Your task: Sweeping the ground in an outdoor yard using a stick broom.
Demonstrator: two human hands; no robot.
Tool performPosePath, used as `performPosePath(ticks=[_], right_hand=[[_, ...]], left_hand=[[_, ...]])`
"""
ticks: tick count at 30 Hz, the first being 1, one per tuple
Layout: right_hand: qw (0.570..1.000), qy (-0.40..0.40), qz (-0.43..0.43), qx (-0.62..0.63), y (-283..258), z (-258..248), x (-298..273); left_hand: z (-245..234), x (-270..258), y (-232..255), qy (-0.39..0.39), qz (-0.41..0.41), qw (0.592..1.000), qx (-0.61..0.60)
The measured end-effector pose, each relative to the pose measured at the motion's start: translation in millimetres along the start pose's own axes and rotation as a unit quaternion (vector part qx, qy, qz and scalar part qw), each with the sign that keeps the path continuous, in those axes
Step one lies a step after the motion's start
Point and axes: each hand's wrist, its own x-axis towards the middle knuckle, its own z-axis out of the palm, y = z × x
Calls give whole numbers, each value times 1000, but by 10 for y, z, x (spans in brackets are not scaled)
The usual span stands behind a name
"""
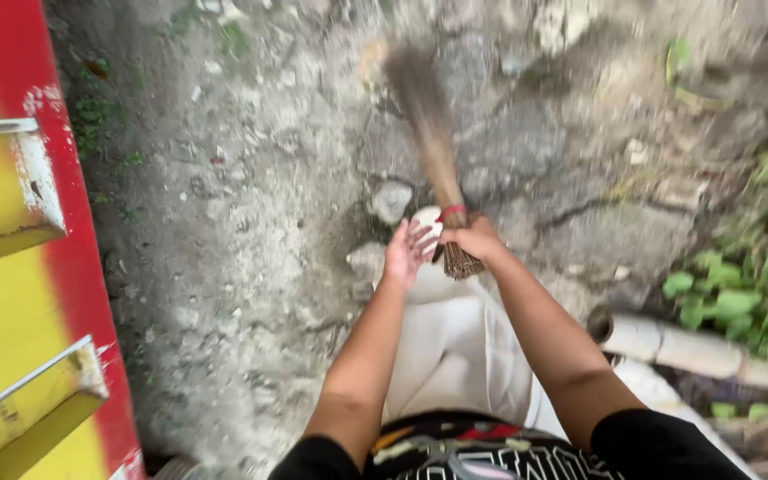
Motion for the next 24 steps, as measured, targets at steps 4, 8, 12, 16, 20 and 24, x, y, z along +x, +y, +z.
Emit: performPosePath(ticks=[4,8,12,16,20,24], right_hand=[[991,-132,21,-21,-73,61,889],[950,-275,98,113,-571,89,1485],[904,-220,80,357,-776,-177,1957],[978,-27,-32,202,-258,459,1324],[979,-93,-71,169,-185,863,1431],[955,-173,156,184,-1077,416,1454]], left_hand=[[3,148,3,1,8,1000,-27],[-42,333,195,7,10,999,-42],[-124,431,467,22,28,999,-9],[-286,470,466,27,11,999,-23],[-283,662,686,31,-11,999,-8],[-274,638,818,46,-24,999,-7]])
